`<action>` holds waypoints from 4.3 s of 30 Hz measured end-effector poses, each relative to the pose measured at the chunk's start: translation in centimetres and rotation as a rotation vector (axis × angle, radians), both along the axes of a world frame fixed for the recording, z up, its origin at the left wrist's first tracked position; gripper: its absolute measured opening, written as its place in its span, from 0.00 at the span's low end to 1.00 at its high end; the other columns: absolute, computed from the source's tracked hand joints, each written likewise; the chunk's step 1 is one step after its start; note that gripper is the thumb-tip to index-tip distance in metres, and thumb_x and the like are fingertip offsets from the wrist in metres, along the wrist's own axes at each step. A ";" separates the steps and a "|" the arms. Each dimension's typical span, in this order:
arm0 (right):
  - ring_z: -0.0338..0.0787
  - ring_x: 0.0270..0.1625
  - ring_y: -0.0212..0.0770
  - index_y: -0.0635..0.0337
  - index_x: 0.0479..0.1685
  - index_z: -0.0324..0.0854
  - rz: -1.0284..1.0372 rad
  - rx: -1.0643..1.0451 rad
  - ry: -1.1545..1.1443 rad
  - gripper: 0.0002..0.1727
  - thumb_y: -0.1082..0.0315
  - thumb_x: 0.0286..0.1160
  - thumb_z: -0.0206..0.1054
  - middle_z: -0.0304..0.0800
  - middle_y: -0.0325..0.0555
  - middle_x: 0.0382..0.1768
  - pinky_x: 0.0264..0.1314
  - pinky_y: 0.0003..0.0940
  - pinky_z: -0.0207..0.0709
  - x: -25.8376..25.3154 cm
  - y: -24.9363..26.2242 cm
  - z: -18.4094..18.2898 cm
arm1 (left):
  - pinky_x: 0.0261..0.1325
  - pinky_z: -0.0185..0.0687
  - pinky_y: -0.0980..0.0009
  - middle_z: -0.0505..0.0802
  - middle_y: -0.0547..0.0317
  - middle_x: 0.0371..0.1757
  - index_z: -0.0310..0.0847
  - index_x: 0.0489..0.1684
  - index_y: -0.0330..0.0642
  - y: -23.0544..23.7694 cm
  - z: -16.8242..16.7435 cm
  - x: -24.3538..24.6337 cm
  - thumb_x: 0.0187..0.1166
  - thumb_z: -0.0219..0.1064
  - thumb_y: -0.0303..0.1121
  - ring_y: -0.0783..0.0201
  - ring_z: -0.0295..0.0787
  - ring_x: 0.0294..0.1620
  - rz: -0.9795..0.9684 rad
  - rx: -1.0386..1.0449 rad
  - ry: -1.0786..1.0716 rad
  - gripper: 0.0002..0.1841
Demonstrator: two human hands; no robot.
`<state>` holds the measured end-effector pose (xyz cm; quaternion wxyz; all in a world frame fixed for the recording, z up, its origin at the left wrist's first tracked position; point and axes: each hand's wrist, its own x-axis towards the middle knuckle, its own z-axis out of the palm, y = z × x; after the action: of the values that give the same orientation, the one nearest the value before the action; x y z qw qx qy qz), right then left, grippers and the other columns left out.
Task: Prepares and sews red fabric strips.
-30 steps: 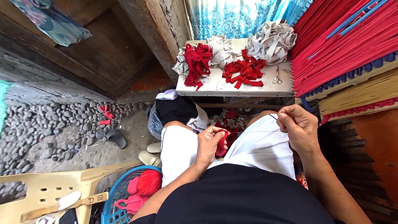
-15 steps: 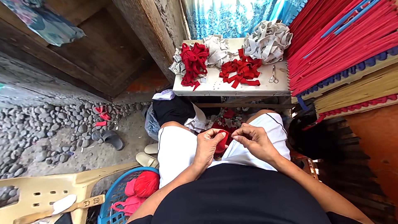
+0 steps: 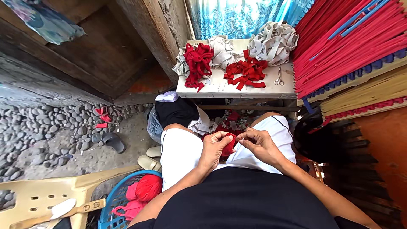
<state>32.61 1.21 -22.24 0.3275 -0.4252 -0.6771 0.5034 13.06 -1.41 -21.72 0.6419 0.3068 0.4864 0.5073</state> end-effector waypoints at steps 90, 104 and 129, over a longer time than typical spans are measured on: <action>0.94 0.34 0.37 0.67 0.45 0.88 -0.153 -0.062 0.179 0.05 0.78 0.75 0.71 0.94 0.46 0.34 0.43 0.34 0.91 -3.0 0.1 -1.1 | 0.42 0.89 0.71 0.93 0.55 0.31 0.88 0.38 0.31 0.1 -3.3 0.1 0.77 0.71 0.22 0.68 0.90 0.31 0.064 0.237 0.216 0.02; 0.96 0.45 0.42 0.61 0.41 0.81 -0.019 0.199 0.388 0.06 0.75 0.84 0.58 0.94 0.46 0.37 0.58 0.44 0.89 -1.7 1.8 1.5 | 0.47 0.86 0.71 0.92 0.56 0.33 0.89 0.37 0.33 0.9 -4.9 -0.4 0.76 0.71 0.22 0.69 0.88 0.36 0.080 0.198 0.240 0.01; 0.84 0.29 0.33 0.63 0.43 0.89 -0.084 0.309 0.043 0.06 0.75 0.77 0.66 0.86 0.43 0.37 0.30 0.28 0.83 0.8 0.7 3.1 | 0.45 0.88 0.69 0.93 0.53 0.35 0.90 0.33 0.33 1.0 -3.5 -1.0 0.71 0.73 0.18 0.66 0.89 0.37 0.142 0.188 0.075 0.02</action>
<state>33.40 1.89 -19.19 0.4243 -0.3868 -0.7209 0.3882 12.06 -0.41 -25.21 0.5540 0.3495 0.4808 0.5829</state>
